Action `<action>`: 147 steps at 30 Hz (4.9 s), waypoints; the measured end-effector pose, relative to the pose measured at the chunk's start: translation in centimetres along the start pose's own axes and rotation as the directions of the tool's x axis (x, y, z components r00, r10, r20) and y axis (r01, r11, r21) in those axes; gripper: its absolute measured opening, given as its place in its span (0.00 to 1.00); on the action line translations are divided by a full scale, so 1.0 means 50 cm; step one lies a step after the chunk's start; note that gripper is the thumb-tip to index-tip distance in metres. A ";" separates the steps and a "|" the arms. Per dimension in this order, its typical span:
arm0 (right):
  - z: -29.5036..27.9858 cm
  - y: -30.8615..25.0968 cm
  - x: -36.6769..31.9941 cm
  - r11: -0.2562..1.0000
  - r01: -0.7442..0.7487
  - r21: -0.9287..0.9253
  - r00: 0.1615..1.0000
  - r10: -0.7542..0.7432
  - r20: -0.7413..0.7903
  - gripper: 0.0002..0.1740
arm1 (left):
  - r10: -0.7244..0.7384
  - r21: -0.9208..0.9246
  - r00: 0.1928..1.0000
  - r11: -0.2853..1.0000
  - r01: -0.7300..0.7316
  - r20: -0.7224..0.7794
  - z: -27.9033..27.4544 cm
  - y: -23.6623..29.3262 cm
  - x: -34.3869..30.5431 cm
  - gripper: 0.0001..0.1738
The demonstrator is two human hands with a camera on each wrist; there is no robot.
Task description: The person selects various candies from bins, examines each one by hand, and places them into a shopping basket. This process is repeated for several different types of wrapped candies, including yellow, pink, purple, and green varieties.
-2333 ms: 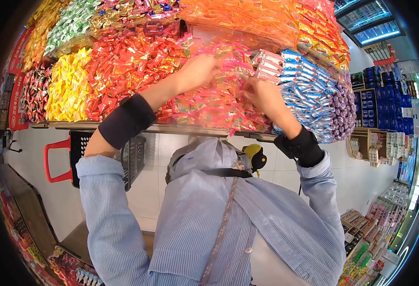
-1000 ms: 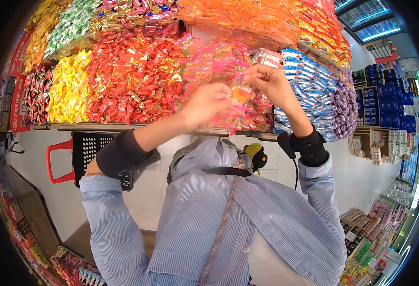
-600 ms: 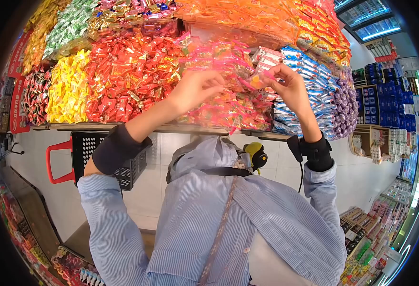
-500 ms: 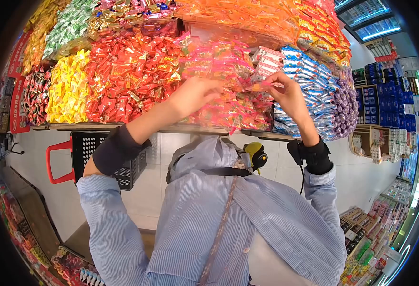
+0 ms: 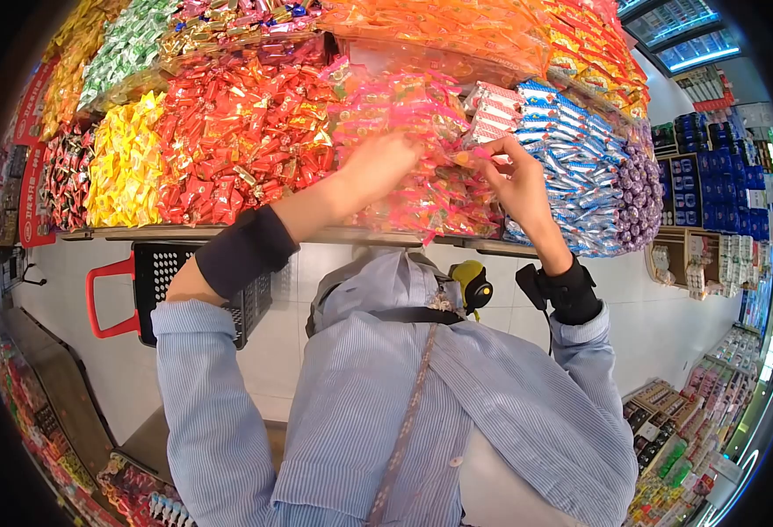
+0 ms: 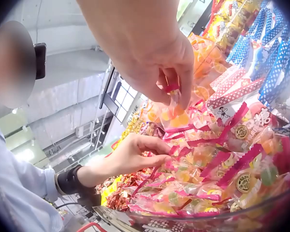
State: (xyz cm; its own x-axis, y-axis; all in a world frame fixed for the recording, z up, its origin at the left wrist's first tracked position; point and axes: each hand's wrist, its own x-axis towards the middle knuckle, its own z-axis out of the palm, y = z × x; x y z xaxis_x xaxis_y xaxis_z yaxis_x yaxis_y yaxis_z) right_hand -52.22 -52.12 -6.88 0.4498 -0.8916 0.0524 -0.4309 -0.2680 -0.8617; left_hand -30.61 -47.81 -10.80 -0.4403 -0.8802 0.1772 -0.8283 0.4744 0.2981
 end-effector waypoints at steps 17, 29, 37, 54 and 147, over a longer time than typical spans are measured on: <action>0.115 0.015 -0.007 0.723 0.473 -0.504 0.881 -0.367 0.299 0.12 | -0.090 -0.312 0.996 0.946 0.091 0.020 -0.018 -0.018 0.029 0.06; 0.100 0.006 -0.006 0.779 0.401 -0.482 0.889 -0.205 0.409 0.11 | -0.097 -0.346 0.985 0.937 0.043 -0.142 -0.070 -0.026 -0.034 0.09; 0.090 0.016 -0.014 0.819 0.393 -0.419 0.895 -0.235 0.380 0.12 | -0.235 -0.277 0.962 0.942 0.191 -0.138 -0.139 -0.046 -0.109 0.09; 0.020 0.005 -0.037 0.923 0.242 -0.298 0.970 -0.233 0.066 0.10 | -0.006 -0.019 0.999 1.000 0.005 -0.044 -0.103 -0.065 -0.220 0.12; 0.083 -0.021 -0.005 0.776 -0.223 0.591 0.945 0.024 0.325 0.06 | -0.314 0.221 0.940 0.915 0.337 -0.133 -0.021 -0.036 -0.221 0.11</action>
State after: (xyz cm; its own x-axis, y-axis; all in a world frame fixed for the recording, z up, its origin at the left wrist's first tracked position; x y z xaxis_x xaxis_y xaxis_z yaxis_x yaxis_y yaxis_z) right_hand -48.65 -50.10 -8.08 0.6690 -0.7309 -0.1352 0.0278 0.2063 -0.9781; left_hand -23.89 -38.92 -12.30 -0.1073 -0.9744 0.1977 -0.9830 0.1337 0.1256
